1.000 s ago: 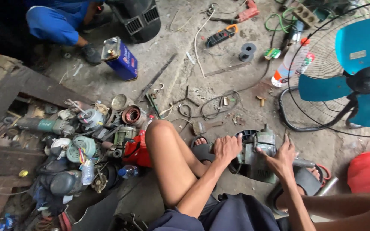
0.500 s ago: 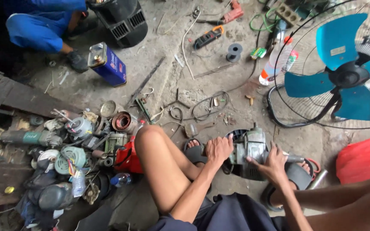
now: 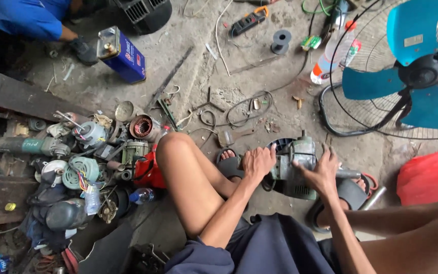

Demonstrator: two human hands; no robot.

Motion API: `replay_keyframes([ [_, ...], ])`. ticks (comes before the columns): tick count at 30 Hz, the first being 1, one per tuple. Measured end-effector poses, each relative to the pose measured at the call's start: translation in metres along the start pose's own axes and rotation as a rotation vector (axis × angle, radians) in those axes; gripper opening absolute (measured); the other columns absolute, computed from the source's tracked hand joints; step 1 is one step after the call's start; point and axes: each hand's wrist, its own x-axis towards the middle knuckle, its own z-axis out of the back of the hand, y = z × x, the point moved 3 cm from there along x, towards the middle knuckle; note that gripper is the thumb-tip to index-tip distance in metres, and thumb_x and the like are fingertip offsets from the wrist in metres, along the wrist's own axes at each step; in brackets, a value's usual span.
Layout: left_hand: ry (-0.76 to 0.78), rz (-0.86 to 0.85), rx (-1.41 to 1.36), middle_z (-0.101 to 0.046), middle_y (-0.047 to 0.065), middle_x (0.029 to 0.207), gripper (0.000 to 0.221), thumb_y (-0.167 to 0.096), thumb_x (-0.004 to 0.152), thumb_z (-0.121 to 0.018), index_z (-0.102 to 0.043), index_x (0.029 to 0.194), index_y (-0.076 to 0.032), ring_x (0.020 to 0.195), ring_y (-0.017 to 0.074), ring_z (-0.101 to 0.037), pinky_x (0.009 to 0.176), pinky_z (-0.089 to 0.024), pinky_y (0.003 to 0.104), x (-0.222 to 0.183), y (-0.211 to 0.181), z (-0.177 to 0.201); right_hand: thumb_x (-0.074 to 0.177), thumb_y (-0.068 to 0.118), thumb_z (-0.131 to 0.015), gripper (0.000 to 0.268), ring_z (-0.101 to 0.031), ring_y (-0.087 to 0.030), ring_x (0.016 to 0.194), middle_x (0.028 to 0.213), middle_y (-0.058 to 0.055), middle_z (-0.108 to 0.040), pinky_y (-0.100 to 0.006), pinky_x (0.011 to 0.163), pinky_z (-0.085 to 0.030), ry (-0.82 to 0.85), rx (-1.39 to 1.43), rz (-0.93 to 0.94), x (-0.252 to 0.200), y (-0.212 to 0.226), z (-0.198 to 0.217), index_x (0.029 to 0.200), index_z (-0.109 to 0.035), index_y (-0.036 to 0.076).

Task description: Inspecting a handheld power tool by rotating it and checking its components manually.

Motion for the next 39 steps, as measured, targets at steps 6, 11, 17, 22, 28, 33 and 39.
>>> replay_keyframes([
  [6, 0.0, 0.004, -0.001, -0.081, 0.026, 0.076, 0.073, -0.048, 0.119, -0.044, -0.084, 0.078, -0.003, 0.078, 0.0482, -0.086, 0.073, -0.064, 0.061, 0.0, 0.002, -0.001, 0.069, 0.063, -0.106, 0.142, -0.037, -0.07, 0.166, 0.175, -0.047, -0.036, -0.08, 0.138, -0.014, 0.087, -0.073, -0.021, 0.001, -0.056, -0.014, 0.181, -0.039, 0.008],
  [11, -0.027, -0.002, 0.009, -0.081, 0.026, 0.077, 0.068, -0.045, 0.117, -0.048, -0.085, 0.08, -0.003, 0.077, 0.0469, -0.086, 0.073, -0.065, 0.059, -0.004, -0.002, 0.002, 0.078, 0.045, -0.104, 0.13, -0.033, -0.073, 0.165, 0.174, -0.05, -0.031, -0.082, 0.137, -0.013, 0.02, 0.0, -0.022, -0.003, 0.007, 0.007, 0.182, -0.035, 0.005],
  [17, -0.028, 0.008, -0.01, -0.081, 0.026, 0.076, 0.07, -0.047, 0.117, -0.046, -0.084, 0.079, -0.002, 0.078, 0.0484, -0.085, 0.073, -0.064, 0.062, -0.001, -0.003, 0.003, 0.079, 0.052, -0.102, 0.127, -0.034, -0.073, 0.164, 0.174, -0.048, -0.033, -0.082, 0.138, -0.016, 0.066, 0.017, -0.026, -0.011, -0.01, 0.001, 0.18, -0.039, 0.008],
  [22, -0.001, 0.014, -0.005, -0.081, 0.026, 0.076, 0.071, -0.046, 0.117, -0.044, -0.084, 0.077, -0.002, 0.078, 0.0487, -0.085, 0.073, -0.064, 0.062, -0.004, -0.002, -0.003, 0.087, 0.049, -0.098, 0.117, -0.032, -0.075, 0.163, 0.173, -0.051, -0.029, -0.079, 0.138, -0.019, -0.016, 0.076, -0.016, -0.018, 0.03, 0.016, 0.178, -0.038, 0.004],
  [28, 0.011, 0.02, -0.008, -0.081, 0.026, 0.075, 0.073, -0.048, 0.118, -0.043, -0.083, 0.077, -0.003, 0.077, 0.0476, -0.086, 0.073, -0.064, 0.06, 0.001, 0.001, -0.004, 0.072, 0.06, -0.106, 0.136, -0.039, -0.074, 0.161, 0.171, -0.05, -0.038, -0.077, 0.137, -0.025, 0.115, -0.034, 0.004, -0.014, -0.017, -0.005, 0.179, -0.043, 0.005],
  [33, 0.012, 0.007, -0.008, -0.082, 0.025, 0.076, 0.071, -0.045, 0.117, -0.044, -0.084, 0.077, -0.003, 0.077, 0.047, -0.086, 0.074, -0.065, 0.06, 0.001, -0.003, 0.009, 0.088, 0.047, -0.098, 0.12, -0.031, -0.076, 0.163, 0.172, -0.051, -0.029, -0.079, 0.137, -0.023, -0.002, 0.057, 0.004, -0.011, 0.036, 0.012, 0.18, -0.034, 0.002],
  [39, -0.001, 0.022, -0.01, -0.081, 0.025, 0.075, 0.069, -0.046, 0.116, -0.046, -0.083, 0.077, -0.004, 0.078, 0.0474, -0.086, 0.074, -0.065, 0.061, -0.001, 0.002, -0.01, 0.073, 0.062, -0.103, 0.14, -0.035, -0.074, 0.162, 0.172, -0.049, -0.033, -0.078, 0.137, -0.025, 0.076, -0.024, -0.008, -0.02, -0.013, -0.006, 0.181, -0.035, 0.004],
])
